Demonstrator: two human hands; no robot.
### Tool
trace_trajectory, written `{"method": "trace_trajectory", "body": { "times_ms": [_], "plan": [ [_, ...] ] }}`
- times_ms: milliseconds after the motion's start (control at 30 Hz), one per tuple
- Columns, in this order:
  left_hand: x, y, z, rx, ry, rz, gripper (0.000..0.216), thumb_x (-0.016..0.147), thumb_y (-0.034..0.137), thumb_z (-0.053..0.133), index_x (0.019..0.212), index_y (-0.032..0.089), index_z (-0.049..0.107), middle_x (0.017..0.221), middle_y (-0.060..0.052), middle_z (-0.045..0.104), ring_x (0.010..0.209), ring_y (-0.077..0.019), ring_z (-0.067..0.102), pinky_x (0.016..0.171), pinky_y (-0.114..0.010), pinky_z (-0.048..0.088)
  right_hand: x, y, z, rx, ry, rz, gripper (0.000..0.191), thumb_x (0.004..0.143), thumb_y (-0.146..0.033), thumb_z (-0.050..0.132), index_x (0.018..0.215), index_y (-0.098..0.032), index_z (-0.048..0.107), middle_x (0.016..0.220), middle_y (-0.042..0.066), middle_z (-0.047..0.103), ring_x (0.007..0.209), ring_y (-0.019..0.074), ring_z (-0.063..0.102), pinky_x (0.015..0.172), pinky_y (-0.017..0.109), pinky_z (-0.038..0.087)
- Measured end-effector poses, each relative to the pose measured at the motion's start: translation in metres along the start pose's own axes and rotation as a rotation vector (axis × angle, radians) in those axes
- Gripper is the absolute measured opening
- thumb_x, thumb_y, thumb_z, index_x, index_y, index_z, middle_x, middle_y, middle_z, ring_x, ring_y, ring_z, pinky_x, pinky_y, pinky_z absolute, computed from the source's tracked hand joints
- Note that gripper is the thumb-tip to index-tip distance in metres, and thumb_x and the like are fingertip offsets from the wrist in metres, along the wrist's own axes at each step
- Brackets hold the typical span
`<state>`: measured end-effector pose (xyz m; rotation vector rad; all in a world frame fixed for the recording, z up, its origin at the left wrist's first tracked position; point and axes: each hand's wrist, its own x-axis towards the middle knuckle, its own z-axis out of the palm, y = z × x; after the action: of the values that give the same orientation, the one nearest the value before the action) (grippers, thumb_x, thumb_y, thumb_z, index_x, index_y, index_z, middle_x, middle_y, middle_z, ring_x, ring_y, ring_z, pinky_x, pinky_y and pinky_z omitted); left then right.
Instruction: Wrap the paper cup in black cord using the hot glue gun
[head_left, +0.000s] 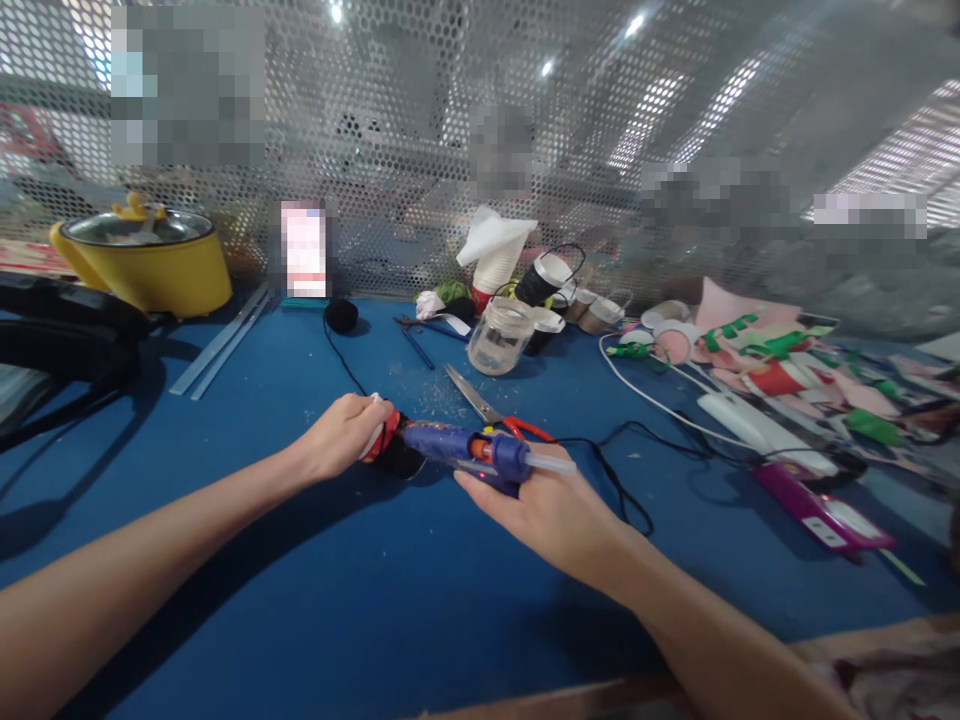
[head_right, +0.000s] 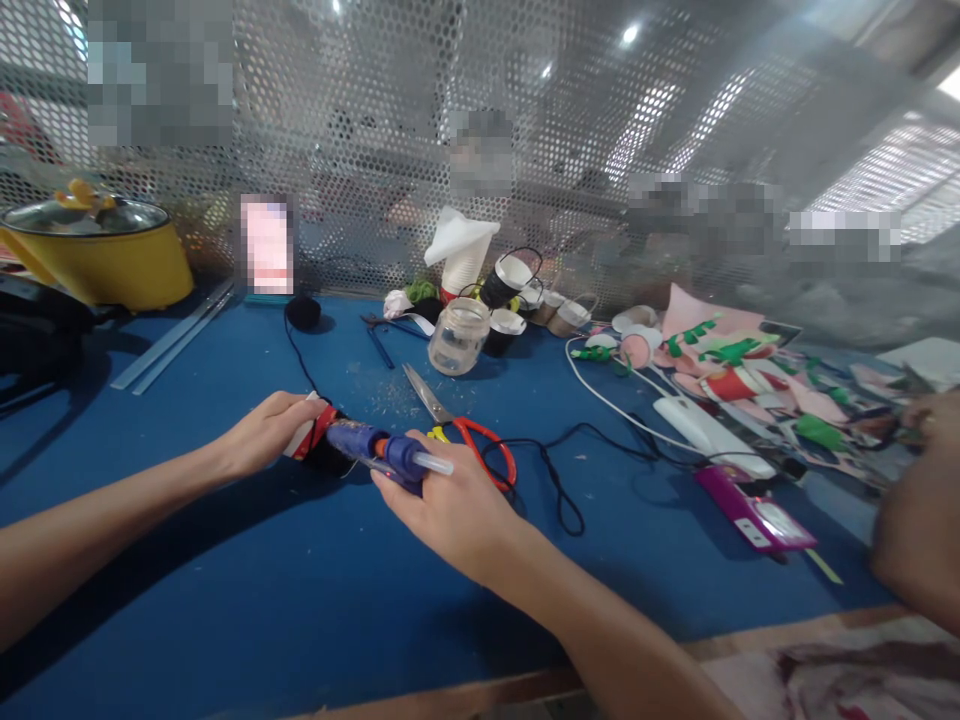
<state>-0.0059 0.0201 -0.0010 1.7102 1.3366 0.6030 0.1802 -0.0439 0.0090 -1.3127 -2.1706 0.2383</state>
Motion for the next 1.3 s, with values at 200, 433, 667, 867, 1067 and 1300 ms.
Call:
{"method": "trace_trajectory", "body": {
  "times_ms": [200, 433, 667, 867, 1067, 1300],
  "plan": [
    [0.0, 0.0, 0.001, -0.01, 0.02, -0.033, 0.033, 0.072, 0.035, 0.031, 0.047, 0.016, 0.037, 0.041, 0.005, 0.033, 0.042, -0.0081, 0.03, 0.042, -0.021, 0.023, -0.003, -0.001, 0.002, 0.032, -0.021, 0.001, 0.016, 0.072, -0.023, 0.052, 0.059, -0.019, 0.043, 0.051, -0.004, 0.05, 0.043, 0.0082, 0.046, 0.043, 0.018, 0.035],
    [0.001, 0.0, 0.001, -0.034, 0.025, -0.04, 0.032, 0.072, 0.032, 0.032, 0.046, 0.016, 0.039, 0.038, 0.005, 0.036, 0.04, -0.0083, 0.033, 0.041, -0.021, 0.024, -0.003, -0.003, 0.001, 0.012, -0.054, -0.03, 0.014, 0.072, -0.022, 0.051, 0.061, -0.018, 0.044, 0.054, -0.003, 0.05, 0.046, 0.0085, 0.045, 0.045, 0.019, 0.034],
    [0.0, -0.001, 0.001, -0.045, 0.024, -0.03, 0.032, 0.073, 0.032, 0.032, 0.047, 0.016, 0.04, 0.039, 0.005, 0.036, 0.04, -0.0082, 0.032, 0.041, -0.021, 0.025, -0.004, -0.001, 0.002, 0.037, -0.078, -0.005, 0.014, 0.073, -0.025, 0.049, 0.061, -0.018, 0.046, 0.054, -0.003, 0.05, 0.047, 0.009, 0.046, 0.046, 0.02, 0.035],
    [0.0, 0.0, 0.001, -0.065, 0.007, -0.044, 0.032, 0.073, 0.033, 0.032, 0.046, 0.016, 0.038, 0.039, 0.005, 0.034, 0.04, -0.0079, 0.031, 0.041, -0.021, 0.023, -0.003, 0.0, 0.002, 0.031, -0.047, -0.015, 0.015, 0.073, -0.026, 0.049, 0.061, -0.018, 0.048, 0.056, -0.002, 0.053, 0.049, 0.0102, 0.05, 0.049, 0.02, 0.037],
    [-0.001, 0.0, 0.001, -0.063, -0.025, -0.001, 0.032, 0.073, 0.035, 0.032, 0.047, 0.016, 0.037, 0.042, 0.005, 0.03, 0.041, -0.0074, 0.028, 0.041, -0.021, 0.022, 0.005, 0.001, -0.007, 0.065, -0.108, 0.194, 0.019, 0.072, -0.032, 0.048, 0.059, -0.018, 0.051, 0.045, -0.002, 0.051, 0.046, 0.013, 0.052, 0.047, 0.023, 0.039],
    [-0.001, -0.004, 0.001, -0.033, -0.026, 0.032, 0.035, 0.074, 0.039, 0.031, 0.048, 0.016, 0.037, 0.044, 0.005, 0.028, 0.043, -0.0076, 0.027, 0.042, -0.022, 0.021, 0.011, 0.006, -0.008, 0.295, -0.176, 0.338, 0.024, 0.073, -0.034, 0.046, 0.057, -0.017, 0.048, 0.037, -0.004, 0.046, 0.033, 0.0084, 0.045, 0.038, 0.02, 0.038]
  ]
}}
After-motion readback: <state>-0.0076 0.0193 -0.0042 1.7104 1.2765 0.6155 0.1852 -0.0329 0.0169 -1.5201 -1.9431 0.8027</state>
